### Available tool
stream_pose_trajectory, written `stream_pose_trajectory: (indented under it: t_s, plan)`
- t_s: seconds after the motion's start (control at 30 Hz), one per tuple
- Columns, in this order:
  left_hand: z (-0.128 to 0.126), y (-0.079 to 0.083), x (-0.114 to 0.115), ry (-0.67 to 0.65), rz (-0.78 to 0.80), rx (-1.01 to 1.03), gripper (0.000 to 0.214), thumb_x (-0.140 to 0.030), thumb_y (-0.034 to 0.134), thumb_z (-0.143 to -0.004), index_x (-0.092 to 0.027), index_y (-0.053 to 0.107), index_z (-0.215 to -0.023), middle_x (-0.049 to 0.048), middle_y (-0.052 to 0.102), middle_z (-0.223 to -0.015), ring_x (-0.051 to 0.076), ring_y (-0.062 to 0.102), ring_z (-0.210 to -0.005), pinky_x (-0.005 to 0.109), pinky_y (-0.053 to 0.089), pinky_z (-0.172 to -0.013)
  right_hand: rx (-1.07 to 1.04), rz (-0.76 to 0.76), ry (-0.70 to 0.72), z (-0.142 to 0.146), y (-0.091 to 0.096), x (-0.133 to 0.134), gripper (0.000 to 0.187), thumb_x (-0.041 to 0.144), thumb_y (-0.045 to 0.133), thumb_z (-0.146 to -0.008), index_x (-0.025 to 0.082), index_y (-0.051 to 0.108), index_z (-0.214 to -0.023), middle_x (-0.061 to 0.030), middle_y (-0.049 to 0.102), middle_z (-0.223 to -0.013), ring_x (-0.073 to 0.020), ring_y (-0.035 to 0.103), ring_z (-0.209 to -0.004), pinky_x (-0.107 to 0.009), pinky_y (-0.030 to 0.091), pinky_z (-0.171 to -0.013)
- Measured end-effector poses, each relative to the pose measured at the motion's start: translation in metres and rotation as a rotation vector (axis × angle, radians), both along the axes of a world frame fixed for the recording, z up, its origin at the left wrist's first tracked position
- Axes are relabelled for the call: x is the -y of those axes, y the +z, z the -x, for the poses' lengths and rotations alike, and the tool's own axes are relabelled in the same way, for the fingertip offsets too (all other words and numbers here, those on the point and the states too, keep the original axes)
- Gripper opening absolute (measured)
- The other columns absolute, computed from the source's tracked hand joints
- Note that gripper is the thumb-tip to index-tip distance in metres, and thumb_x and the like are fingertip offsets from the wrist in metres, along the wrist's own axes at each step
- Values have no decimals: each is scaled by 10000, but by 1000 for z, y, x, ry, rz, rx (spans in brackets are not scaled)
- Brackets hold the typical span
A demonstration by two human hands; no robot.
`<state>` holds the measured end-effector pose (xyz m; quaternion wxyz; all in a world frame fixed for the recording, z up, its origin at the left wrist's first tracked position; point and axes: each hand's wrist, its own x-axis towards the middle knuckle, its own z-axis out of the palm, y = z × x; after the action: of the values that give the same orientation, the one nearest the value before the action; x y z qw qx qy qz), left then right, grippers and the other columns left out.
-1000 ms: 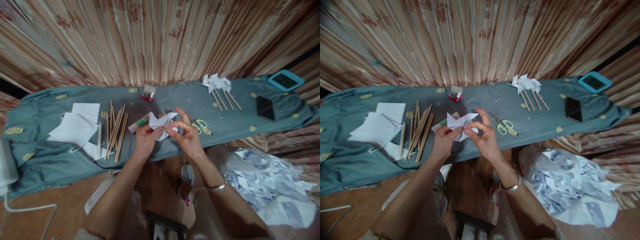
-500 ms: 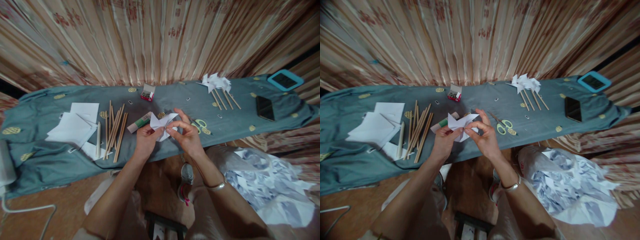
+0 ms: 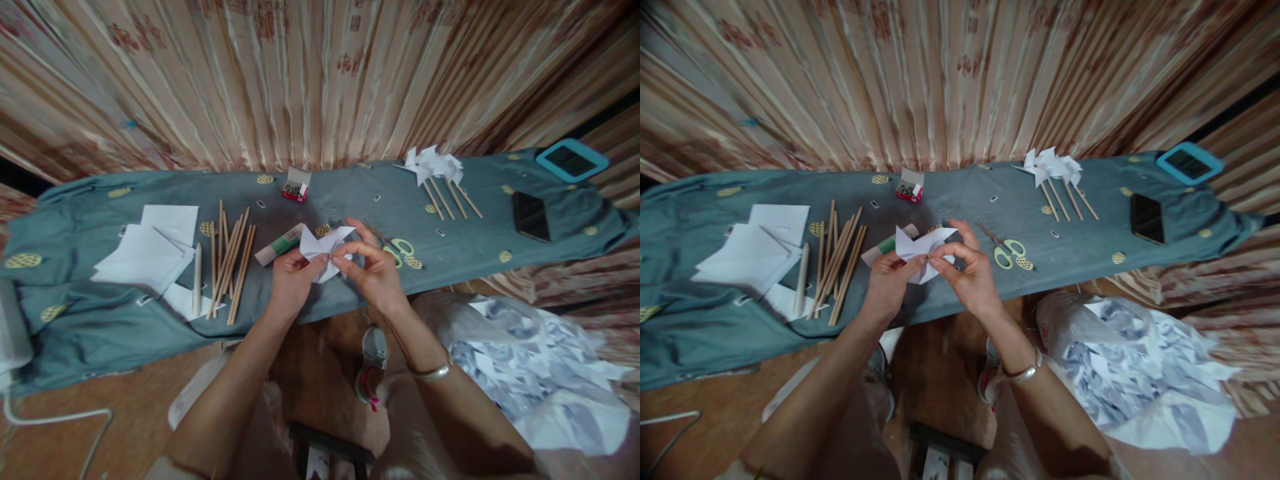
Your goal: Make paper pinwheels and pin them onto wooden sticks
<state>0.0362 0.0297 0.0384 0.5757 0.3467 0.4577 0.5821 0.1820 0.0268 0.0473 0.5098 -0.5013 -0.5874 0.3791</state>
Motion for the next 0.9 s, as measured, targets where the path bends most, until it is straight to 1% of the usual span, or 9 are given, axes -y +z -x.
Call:
stream_pose_trajectory:
  t_s: [0.2,0.33,0.4,0.57,0.73,0.9]
  plan:
    - [1,-4,-1,-4,-9,-5,205,-307,849,-561,-185,772,-706,-3,744,-689,129,626,-601,250,518,-617,-66,81,42,-1,-2,-2,112,360,795,-719,264,750,-753,-11,582,-1413,-257,447,-1393,-459,243,-1200]
    - [0,-3,-2,-12,-20,-14,215,-306,854,-557,-180,772,-710,8,754,-714,156,655,-651,283,545,-676,-118,133,59,-1,-2,-2,136,386,809,-700,272,752,-746,-12,625,-1354,-252,470,-1371,-453,268,-1189]
    - [1,-4,-2,-17,-25,-24,238,-317,861,-553,-177,775,-726,12,755,-721,162,656,-655,291,547,-678,-132,150,65,0,-2,-2,152,405,817,-689,277,752,-739,-12,656,-1301,-244,480,-1360,-436,285,-1183]
    - [1,-5,-2,-20,-28,-20,259,-327,873,-546,-179,780,-737,10,755,-721,154,646,-636,286,546,-662,-175,171,61,1,-1,-2,218,465,835,-657,275,748,-717,-17,677,-1232,-240,549,-1271,-416,348,-1141]
    - [0,-3,-2,-24,-35,6,259,-337,881,-525,-188,779,-712,12,761,-726,156,653,-638,293,559,-678,-229,184,67,2,2,-1,185,424,842,-652,273,747,-701,-25,682,-1181,-237,570,-1227,-410,363,-1121]
    - [0,-4,-2,-28,-34,14,282,-345,892,-512,-189,779,-717,9,763,-725,155,659,-644,289,561,-685,-225,194,60,3,1,-1,186,422,839,-648,269,745,-696,-21,703,-1131,-234,599,-1175,-410,382,-1105]
